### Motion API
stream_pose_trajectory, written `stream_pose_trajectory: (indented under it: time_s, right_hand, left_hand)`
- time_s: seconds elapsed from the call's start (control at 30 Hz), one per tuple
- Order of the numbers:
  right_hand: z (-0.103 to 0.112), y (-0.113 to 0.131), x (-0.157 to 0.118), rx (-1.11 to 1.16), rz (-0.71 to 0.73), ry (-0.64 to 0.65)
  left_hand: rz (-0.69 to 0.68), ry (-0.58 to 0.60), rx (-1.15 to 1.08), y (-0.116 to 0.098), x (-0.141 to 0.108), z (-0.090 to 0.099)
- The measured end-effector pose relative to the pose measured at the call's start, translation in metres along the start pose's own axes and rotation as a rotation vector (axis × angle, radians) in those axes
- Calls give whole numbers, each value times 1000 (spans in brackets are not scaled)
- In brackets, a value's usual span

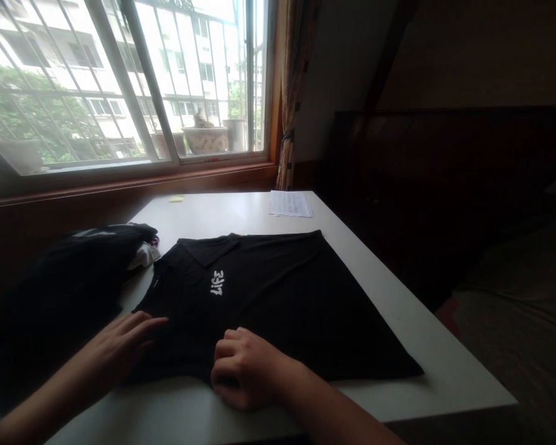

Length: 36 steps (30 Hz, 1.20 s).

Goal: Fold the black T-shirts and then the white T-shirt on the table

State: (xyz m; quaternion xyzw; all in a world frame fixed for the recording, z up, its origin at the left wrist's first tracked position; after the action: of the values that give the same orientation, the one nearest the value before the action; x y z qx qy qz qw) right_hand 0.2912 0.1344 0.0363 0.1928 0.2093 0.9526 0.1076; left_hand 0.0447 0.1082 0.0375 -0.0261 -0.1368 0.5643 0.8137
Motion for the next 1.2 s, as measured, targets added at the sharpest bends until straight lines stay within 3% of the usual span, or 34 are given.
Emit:
stream_pose_trajectory:
  time_s: [0.13,0.23,0.37,0.8,1.07,1.2]
  right_hand:
    - [0,3,1,-21,38,-40]
    - [-1,4,-2,-19,78,-74]
    - [-7,1,-8,28,63,-78]
    - [-14,0,-10,84,78,-111]
    - [6,-4,0,70,66,-270]
    - [-3,-13,2,-58,25,-194]
  left_hand:
    - [-272,55,37,-63,36,-26]
    - [-341,82,83,-74,56,-51]
    - [-325,75,114,-56,74,-63]
    - [-94,104,144,45,112,-70]
    - [-96,94,105,53,112,-65]
    - [-92,105,98,53,112,-64]
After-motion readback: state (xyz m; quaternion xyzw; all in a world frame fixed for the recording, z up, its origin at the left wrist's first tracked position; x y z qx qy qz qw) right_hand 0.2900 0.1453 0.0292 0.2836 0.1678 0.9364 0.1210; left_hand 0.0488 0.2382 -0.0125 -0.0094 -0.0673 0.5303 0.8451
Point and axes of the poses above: each hand's wrist, its own x-axis towards the middle knuckle, its own z-axis out of the back of the hand, y = z × x, the point moved 7 cm from there along x, towards the middle knuckle, and after that the axes turned 2 degrees about -z, right-handed, at the moved point
